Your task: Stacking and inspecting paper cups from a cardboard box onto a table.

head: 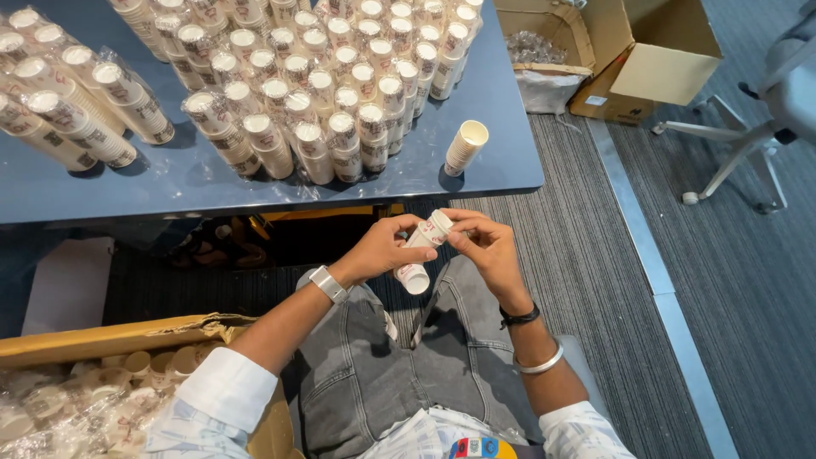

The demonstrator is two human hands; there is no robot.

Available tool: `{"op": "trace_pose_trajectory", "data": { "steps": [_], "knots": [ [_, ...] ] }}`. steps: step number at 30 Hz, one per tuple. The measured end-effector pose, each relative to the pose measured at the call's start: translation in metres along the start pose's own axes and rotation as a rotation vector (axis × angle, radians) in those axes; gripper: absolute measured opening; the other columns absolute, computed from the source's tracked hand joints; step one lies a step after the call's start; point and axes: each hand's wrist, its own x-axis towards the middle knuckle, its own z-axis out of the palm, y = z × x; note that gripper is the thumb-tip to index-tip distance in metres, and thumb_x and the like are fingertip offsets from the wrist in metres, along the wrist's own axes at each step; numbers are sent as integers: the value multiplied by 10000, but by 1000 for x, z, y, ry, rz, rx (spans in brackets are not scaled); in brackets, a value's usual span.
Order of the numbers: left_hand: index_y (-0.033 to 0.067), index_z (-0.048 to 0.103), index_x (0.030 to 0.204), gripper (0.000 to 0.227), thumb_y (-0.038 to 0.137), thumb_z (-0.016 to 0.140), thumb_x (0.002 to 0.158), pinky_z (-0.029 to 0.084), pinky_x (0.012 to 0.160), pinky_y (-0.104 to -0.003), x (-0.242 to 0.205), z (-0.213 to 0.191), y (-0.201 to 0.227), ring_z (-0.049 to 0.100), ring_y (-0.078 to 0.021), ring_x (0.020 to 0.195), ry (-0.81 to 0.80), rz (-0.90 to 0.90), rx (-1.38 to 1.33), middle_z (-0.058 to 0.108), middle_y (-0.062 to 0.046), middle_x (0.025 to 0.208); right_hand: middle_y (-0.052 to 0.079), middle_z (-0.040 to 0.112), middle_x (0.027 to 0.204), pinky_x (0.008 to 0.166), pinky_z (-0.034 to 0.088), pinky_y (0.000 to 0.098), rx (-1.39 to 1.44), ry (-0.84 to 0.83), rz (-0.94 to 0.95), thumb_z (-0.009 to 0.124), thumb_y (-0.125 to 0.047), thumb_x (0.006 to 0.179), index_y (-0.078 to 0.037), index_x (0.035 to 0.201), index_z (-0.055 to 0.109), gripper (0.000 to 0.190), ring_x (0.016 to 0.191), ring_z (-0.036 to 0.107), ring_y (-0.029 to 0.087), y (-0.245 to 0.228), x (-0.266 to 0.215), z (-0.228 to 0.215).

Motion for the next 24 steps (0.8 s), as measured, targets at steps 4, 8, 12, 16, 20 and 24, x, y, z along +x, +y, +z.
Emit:
{"op": "trace_pose_trajectory", "data": {
  "steps": [4, 8, 12, 16, 20, 24],
  "knots": [
    [20, 673, 1229, 509, 259, 853, 816, 509, 631, -242, 0, 0, 3, 625, -86, 744, 6, -29, 94, 703, -54, 944, 176, 640, 1382, 924, 572, 312, -133, -132, 39, 735, -71, 931, 34, 1020, 746, 138, 1084, 691, 184, -4, 1, 3],
    [94, 629, 1280, 542, 320, 813, 822, 567, 718, -264, -2, 6, 14, 690, -101, 846, 78, 111, 234, 715, -31, 1016, 149, 580, 1440, 924, 531, 305, -249, -163, 30, 740, -97, 906, 6, 1024, 769, 159, 1126, 639, 184, -9, 4, 7],
    [88, 644, 1280, 525, 366, 795, 861, 573, 764, -293, -1, 6, 7, 696, -129, 892, 85, 175, 269, 729, -53, 1046, 135, 566, 1435, 1063, 479, 349, -268, -129, -111, 734, -57, 889, 7, 1013, 770, 144, 1315, 541, 234, -11, 4, 10],
    [106, 615, 1295, 548, 357, 802, 845, 584, 794, -288, 0, 4, 9, 716, -122, 928, 82, 116, 211, 718, -36, 1083, 134, 576, 1418, 1108, 446, 371, -300, -83, -172, 735, -35, 888, 15, 997, 770, 125, 1325, 531, 251, -21, 10, 7],
    [112, 660, 1268, 504, 358, 790, 848, 594, 798, -292, -3, 2, 15, 721, -132, 904, 81, 58, 219, 731, -43, 1059, 110, 584, 1341, 973, 512, 332, -456, 172, -309, 740, -43, 901, -15, 997, 765, 103, 1217, 562, 218, -45, 40, -4],
    [115, 667, 1275, 499, 356, 786, 855, 597, 843, -285, -1, 2, 12, 726, -128, 942, 85, 71, 201, 740, -46, 1075, 110, 619, 1297, 987, 507, 372, -1025, 378, -674, 833, -27, 907, -62, 1075, 794, 176, 1171, 582, 255, -61, 77, -14]
  ]
}}
